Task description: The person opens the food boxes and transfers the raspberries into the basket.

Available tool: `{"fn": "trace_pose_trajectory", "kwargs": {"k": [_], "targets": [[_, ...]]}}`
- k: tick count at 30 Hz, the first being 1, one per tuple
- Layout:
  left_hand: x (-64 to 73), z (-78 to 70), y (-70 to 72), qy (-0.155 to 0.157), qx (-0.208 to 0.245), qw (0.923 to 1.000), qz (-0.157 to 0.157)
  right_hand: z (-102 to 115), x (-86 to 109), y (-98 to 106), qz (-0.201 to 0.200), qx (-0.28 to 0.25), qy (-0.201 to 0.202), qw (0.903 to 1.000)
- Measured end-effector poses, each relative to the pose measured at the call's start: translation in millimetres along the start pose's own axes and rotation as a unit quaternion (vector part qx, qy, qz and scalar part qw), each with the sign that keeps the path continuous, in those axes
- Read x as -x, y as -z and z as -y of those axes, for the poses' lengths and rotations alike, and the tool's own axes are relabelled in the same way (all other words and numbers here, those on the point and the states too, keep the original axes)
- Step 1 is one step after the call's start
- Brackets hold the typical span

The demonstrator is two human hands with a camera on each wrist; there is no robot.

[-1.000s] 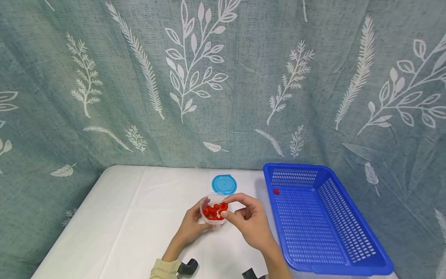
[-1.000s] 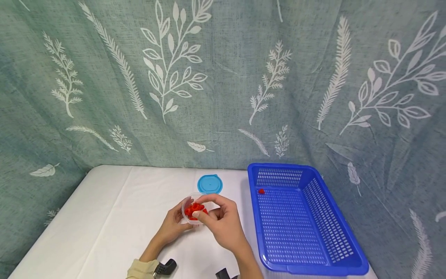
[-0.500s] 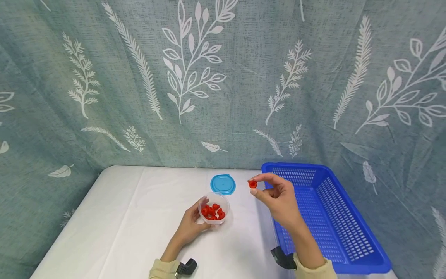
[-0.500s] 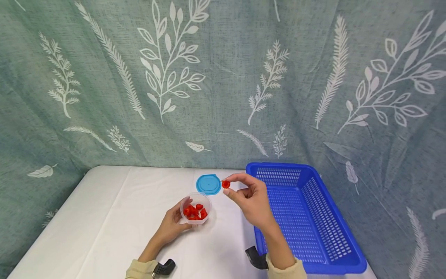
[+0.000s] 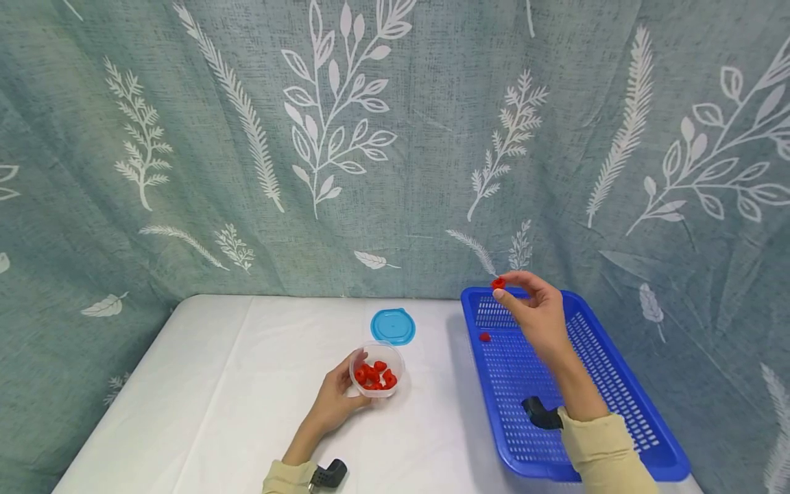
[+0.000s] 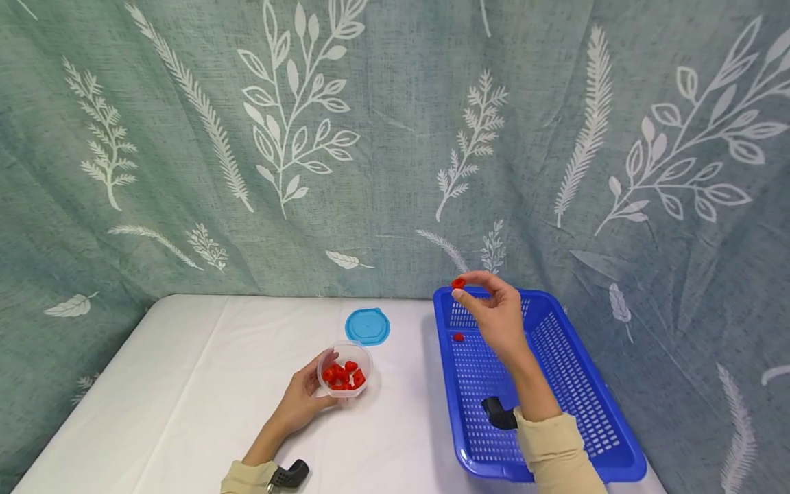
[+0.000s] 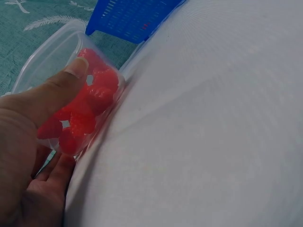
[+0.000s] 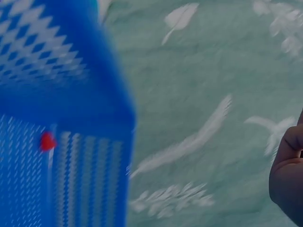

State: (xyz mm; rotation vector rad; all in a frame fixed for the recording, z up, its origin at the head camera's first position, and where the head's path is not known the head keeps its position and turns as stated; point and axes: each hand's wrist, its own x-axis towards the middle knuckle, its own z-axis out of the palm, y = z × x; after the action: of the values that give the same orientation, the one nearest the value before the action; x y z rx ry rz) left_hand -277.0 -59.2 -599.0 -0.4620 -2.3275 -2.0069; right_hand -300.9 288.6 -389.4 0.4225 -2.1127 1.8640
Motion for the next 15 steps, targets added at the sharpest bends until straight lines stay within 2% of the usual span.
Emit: {"fn": "trace_pose_trajectory", "kwargs": {"k": [6,15], "targets": [[0.6,0.9,0.5,0.002,0.001,1.0000,0.001,-29.7,-15.5,18.4,-0.004,0.051,-0.005,0.9987],[0.4,-0.6,0.3,0.001,-0.007,1.0000,0.003,-70.6,-29.3,34.0,0.008,0.106,-0.008,0.9943]]}}
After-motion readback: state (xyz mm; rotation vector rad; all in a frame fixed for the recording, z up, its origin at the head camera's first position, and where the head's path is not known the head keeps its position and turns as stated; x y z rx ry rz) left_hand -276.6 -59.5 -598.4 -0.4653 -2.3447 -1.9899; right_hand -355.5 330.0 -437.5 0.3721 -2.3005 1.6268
